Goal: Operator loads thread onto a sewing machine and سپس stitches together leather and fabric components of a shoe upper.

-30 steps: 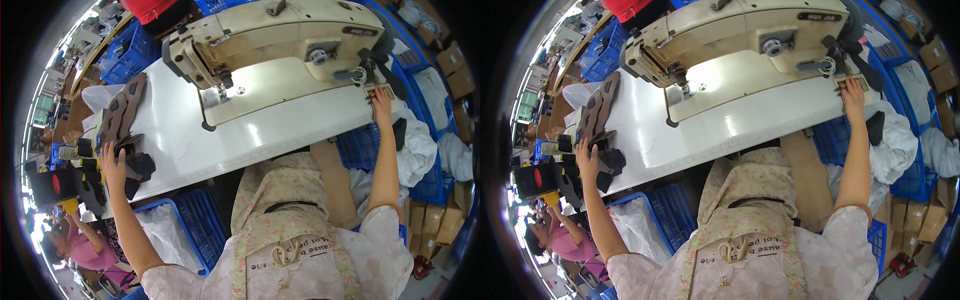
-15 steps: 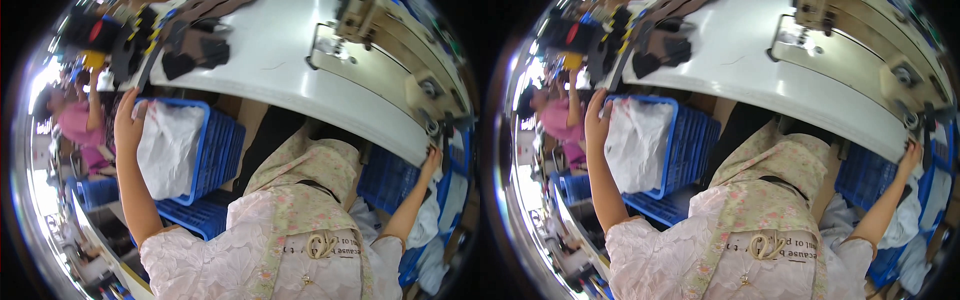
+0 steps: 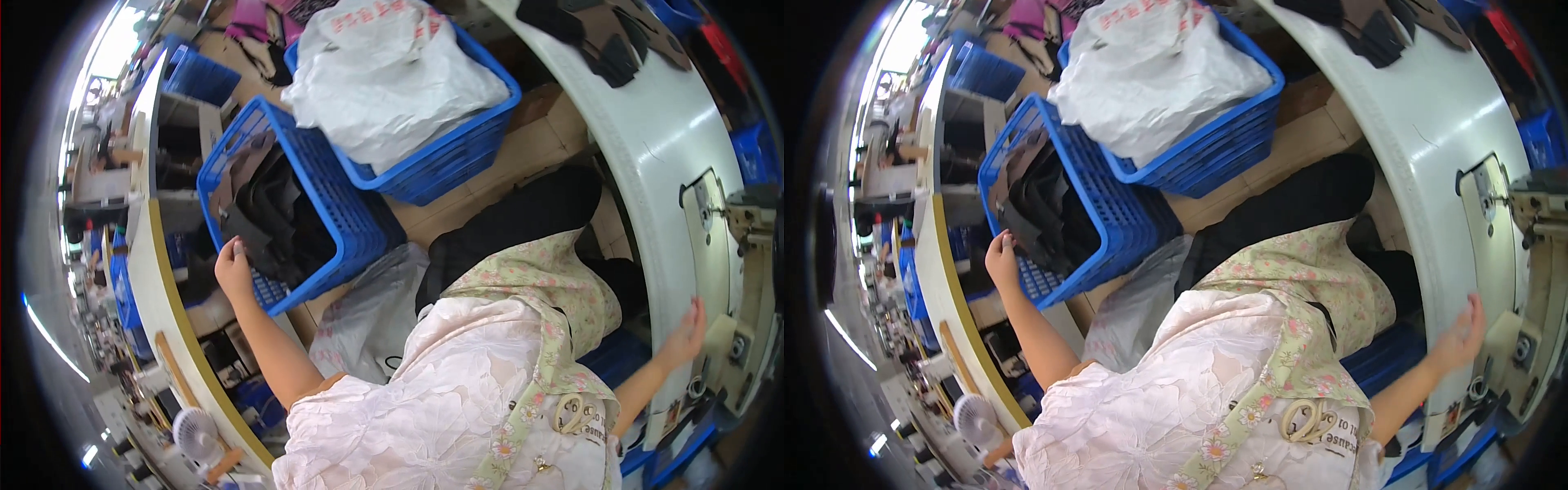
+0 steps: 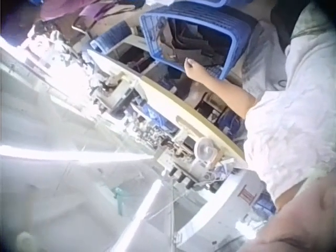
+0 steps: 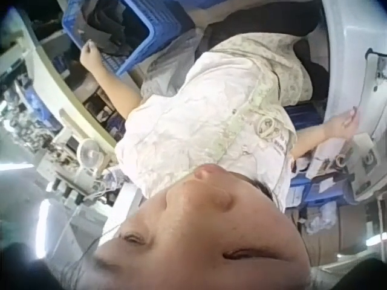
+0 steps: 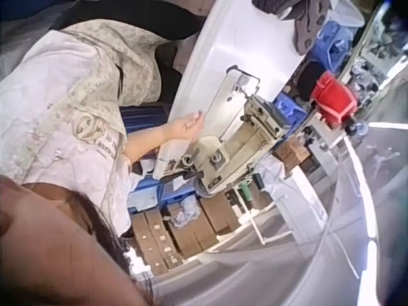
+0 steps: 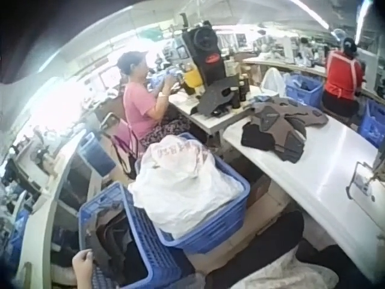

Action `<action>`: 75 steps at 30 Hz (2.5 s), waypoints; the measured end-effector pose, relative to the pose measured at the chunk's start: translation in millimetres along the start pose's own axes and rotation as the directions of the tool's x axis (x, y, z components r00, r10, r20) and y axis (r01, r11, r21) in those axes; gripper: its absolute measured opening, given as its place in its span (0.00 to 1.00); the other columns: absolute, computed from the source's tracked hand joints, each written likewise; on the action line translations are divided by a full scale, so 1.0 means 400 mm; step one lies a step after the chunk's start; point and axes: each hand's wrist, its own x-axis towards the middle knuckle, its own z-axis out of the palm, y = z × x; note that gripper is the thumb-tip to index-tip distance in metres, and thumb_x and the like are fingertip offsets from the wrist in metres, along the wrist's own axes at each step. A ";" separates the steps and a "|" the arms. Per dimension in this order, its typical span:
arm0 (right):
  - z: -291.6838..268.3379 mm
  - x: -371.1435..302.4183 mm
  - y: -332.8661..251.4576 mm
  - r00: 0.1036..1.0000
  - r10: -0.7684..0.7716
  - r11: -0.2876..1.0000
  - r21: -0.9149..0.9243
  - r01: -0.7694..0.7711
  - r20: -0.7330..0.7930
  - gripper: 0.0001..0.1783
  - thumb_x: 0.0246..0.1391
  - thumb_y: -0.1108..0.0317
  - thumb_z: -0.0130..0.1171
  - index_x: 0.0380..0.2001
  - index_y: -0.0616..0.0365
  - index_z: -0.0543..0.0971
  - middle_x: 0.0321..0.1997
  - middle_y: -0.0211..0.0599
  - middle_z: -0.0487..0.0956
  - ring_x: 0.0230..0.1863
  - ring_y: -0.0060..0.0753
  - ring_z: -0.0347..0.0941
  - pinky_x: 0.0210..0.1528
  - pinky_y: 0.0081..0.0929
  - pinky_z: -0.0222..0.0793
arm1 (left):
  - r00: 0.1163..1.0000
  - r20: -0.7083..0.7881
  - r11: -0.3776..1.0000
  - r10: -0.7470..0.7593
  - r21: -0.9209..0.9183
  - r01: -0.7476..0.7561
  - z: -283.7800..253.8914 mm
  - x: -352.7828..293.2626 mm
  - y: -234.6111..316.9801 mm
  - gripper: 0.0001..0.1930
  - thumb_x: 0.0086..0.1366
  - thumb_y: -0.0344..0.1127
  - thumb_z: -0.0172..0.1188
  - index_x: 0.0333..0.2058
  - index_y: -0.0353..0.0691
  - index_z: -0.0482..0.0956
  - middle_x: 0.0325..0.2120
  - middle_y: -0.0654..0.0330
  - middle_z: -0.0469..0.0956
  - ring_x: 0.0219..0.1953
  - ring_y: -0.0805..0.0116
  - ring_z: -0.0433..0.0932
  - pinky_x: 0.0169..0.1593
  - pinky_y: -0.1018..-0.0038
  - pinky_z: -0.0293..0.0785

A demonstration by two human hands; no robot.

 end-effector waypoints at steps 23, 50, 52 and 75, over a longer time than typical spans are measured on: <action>0.392 0.097 -0.225 0.792 -0.474 0.781 -0.232 0.580 0.385 0.34 0.48 0.72 0.61 0.61 0.55 0.69 0.66 0.49 0.65 0.65 0.53 0.61 0.65 0.44 0.56 | 0.495 0.477 0.551 -0.727 0.835 0.005 0.104 0.007 -0.635 0.17 0.54 0.35 0.59 0.43 0.38 0.82 0.46 0.44 0.78 0.52 0.47 0.76 0.53 0.60 0.73; 0.394 0.100 -0.186 0.798 -0.508 0.772 -0.240 0.589 0.324 0.31 0.52 0.69 0.60 0.61 0.56 0.70 0.65 0.48 0.67 0.64 0.52 0.63 0.64 0.43 0.58 | 0.344 0.349 0.465 -0.872 0.811 0.356 -0.109 0.120 -0.496 0.20 0.54 0.48 0.69 0.33 0.34 0.81 0.22 0.59 0.79 0.17 0.72 0.74 0.19 0.74 0.65; 0.399 0.104 -0.190 0.787 -0.523 0.774 -0.203 0.600 0.327 0.31 0.52 0.68 0.60 0.61 0.54 0.70 0.65 0.47 0.67 0.64 0.51 0.63 0.64 0.43 0.58 | 0.399 0.339 0.494 -0.852 0.773 0.398 -0.220 0.131 -0.337 0.21 0.54 0.46 0.70 0.35 0.31 0.81 0.21 0.60 0.78 0.17 0.74 0.73 0.19 0.76 0.65; 0.198 -0.091 -0.470 0.631 -0.454 0.536 0.758 -0.370 0.629 0.35 0.41 0.58 0.74 0.52 0.59 0.72 0.51 0.43 0.72 0.54 0.41 0.69 0.56 0.35 0.65 | -0.465 0.709 0.805 0.530 -0.249 0.538 0.453 -0.357 0.794 0.56 0.50 0.79 0.55 0.62 0.32 0.61 0.55 0.44 0.70 0.49 0.60 0.78 0.41 0.72 0.80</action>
